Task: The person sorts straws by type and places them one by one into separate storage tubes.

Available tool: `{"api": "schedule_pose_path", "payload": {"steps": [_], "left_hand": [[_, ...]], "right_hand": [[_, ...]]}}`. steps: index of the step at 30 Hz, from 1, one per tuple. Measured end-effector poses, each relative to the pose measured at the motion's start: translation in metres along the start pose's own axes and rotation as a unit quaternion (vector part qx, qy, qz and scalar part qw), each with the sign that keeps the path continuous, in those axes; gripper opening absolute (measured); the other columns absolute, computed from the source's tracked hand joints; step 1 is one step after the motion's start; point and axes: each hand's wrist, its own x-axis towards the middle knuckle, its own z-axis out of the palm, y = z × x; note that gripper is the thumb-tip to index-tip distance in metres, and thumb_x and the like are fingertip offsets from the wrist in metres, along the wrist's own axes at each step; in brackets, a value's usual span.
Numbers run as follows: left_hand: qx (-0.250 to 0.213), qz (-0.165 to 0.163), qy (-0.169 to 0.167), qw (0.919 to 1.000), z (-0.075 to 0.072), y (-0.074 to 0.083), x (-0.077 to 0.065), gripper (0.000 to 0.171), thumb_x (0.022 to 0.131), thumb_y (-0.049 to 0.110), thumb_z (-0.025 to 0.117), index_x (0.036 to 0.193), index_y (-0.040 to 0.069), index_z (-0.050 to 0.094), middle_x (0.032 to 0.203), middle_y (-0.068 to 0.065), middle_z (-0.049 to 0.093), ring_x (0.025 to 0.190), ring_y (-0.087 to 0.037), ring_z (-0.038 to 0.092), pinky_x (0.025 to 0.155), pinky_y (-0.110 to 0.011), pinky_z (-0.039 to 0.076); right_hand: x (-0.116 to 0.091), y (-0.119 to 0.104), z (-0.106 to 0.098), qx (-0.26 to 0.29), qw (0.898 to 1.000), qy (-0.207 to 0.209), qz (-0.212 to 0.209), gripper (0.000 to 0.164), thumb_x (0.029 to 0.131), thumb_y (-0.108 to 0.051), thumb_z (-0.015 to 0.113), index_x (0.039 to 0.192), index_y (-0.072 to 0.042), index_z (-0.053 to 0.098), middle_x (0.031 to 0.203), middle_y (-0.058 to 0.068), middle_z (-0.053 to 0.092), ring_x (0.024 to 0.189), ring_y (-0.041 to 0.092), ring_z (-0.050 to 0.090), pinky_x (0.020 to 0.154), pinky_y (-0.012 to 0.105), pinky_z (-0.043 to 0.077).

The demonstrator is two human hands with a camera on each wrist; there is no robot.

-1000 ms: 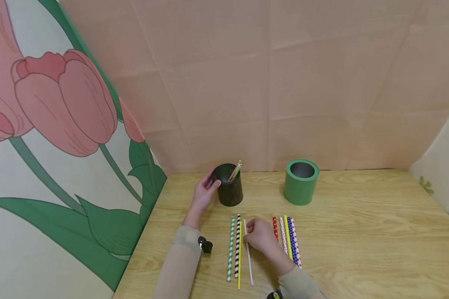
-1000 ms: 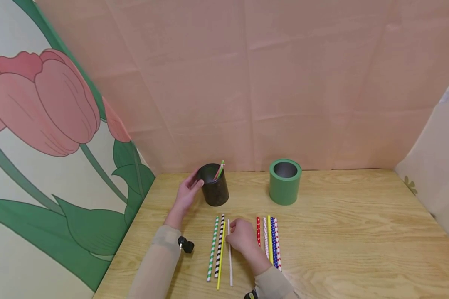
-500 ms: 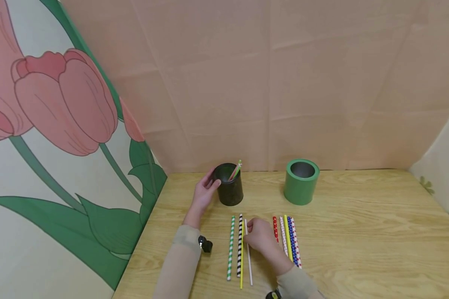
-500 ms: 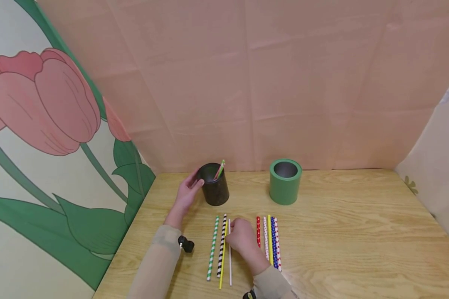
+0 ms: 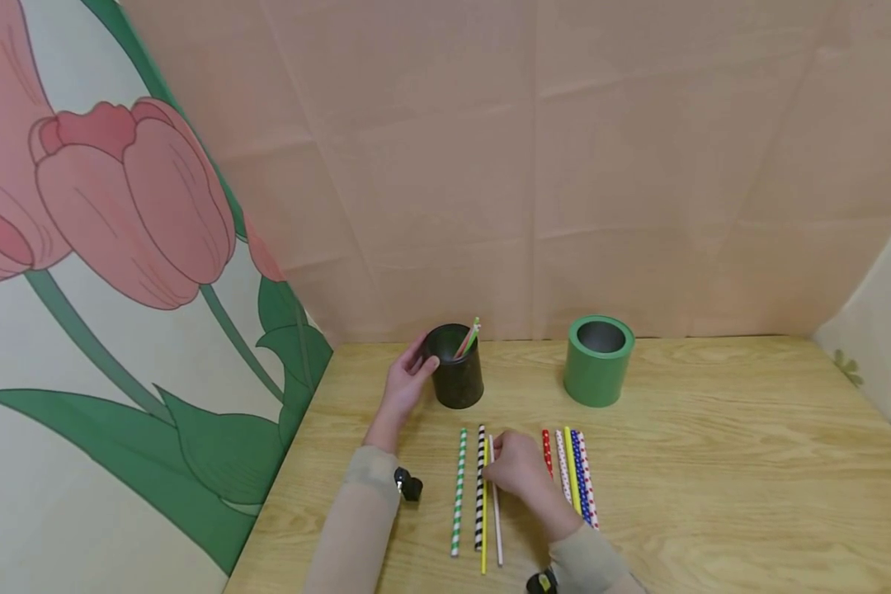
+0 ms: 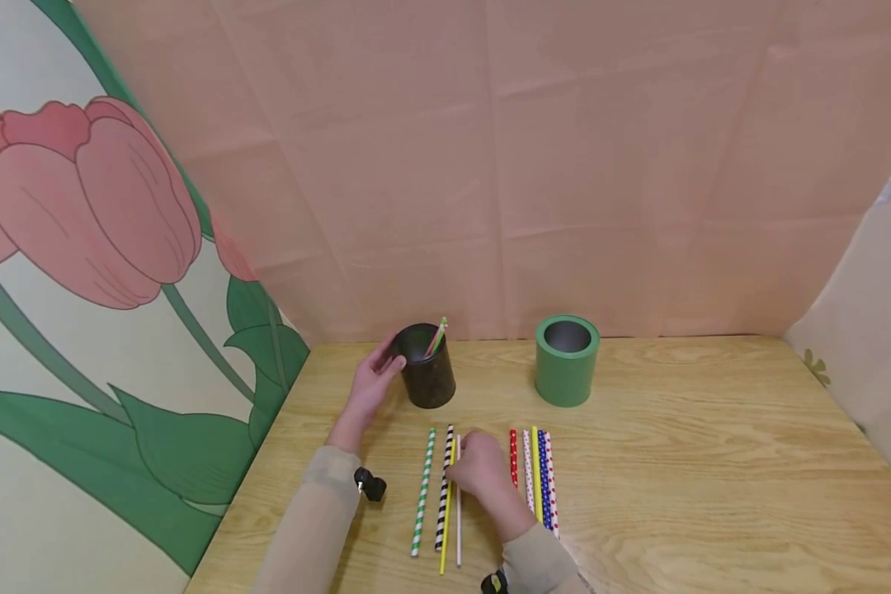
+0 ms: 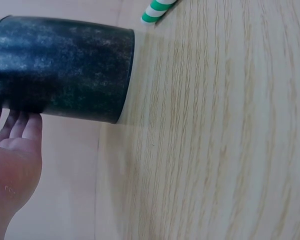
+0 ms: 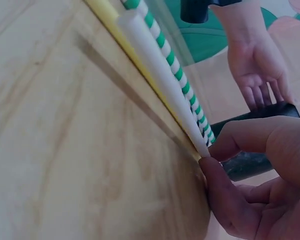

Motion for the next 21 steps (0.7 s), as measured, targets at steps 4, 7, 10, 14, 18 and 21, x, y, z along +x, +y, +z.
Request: {"api": "schedule_pose_path", "payload": {"steps": [4,7,10,14,18,21], "left_hand": [[-0.007,0.002,0.002,1.0000,-0.001,-0.003,0.002,0.058,0.104,0.005,0.071,0.159,0.005,0.051,0.164,-0.021,0.044,0.150,-0.039,0.044,0.120,-0.042,0.042],[-0.008,0.002,0.004,1.0000,-0.001,-0.005,0.002,0.058,0.104,0.005,0.071,0.158,0.006,0.052,0.164,-0.021,0.044,0.150,-0.040,0.044,0.120,-0.041,0.042],[-0.003,0.001,0.006,1.0000,-0.002,-0.004,0.002,0.058,0.104,0.006,0.071,0.158,0.006,0.052,0.164,-0.021,0.044,0.149,-0.040,0.044,0.119,-0.042,0.042],[-0.003,-0.003,0.002,1.0000,-0.002,-0.002,0.001,0.059,0.104,0.005,0.071,0.159,0.005,0.050,0.165,-0.022,0.041,0.150,-0.041,0.042,0.120,-0.045,0.041],[0.002,-0.002,-0.001,1.0000,-0.002,-0.001,0.000,0.060,0.103,0.005,0.072,0.159,0.005,0.050,0.166,-0.022,0.041,0.150,-0.041,0.042,0.120,-0.043,0.041],[0.002,0.001,-0.003,1.0000,-0.001,-0.001,0.000,0.061,0.104,0.005,0.071,0.160,0.004,0.049,0.166,-0.022,0.041,0.150,-0.042,0.042,0.120,-0.044,0.041]], "right_hand": [[0.000,-0.003,-0.006,0.006,1.000,-0.020,0.018,0.033,0.064,-0.004,0.084,0.095,0.000,0.073,0.082,0.005,0.066,0.071,0.020,0.060,0.060,0.032,0.054],[0.002,-0.003,-0.010,0.018,0.998,-0.040,0.039,0.039,0.068,-0.006,0.085,0.104,0.003,0.073,0.088,0.007,0.068,0.076,0.022,0.062,0.064,0.033,0.056],[0.003,-0.001,-0.014,0.036,0.997,-0.049,0.049,0.044,0.071,-0.007,0.086,0.110,0.006,0.072,0.091,0.008,0.068,0.080,0.023,0.063,0.068,0.035,0.057],[0.005,0.004,-0.015,0.059,0.996,-0.049,0.054,0.047,0.074,-0.008,0.086,0.116,0.009,0.070,0.086,0.007,0.068,0.076,0.021,0.064,0.066,0.034,0.057],[0.007,0.010,-0.014,0.093,0.992,-0.053,0.072,0.051,0.077,-0.007,0.084,0.122,0.010,0.068,0.077,0.007,0.068,0.064,0.019,0.063,0.056,0.031,0.055],[0.006,0.012,-0.014,0.106,0.990,-0.052,0.079,0.053,0.076,-0.006,0.082,0.124,0.010,0.066,0.074,0.007,0.068,0.059,0.018,0.063,0.053,0.030,0.053]]}}
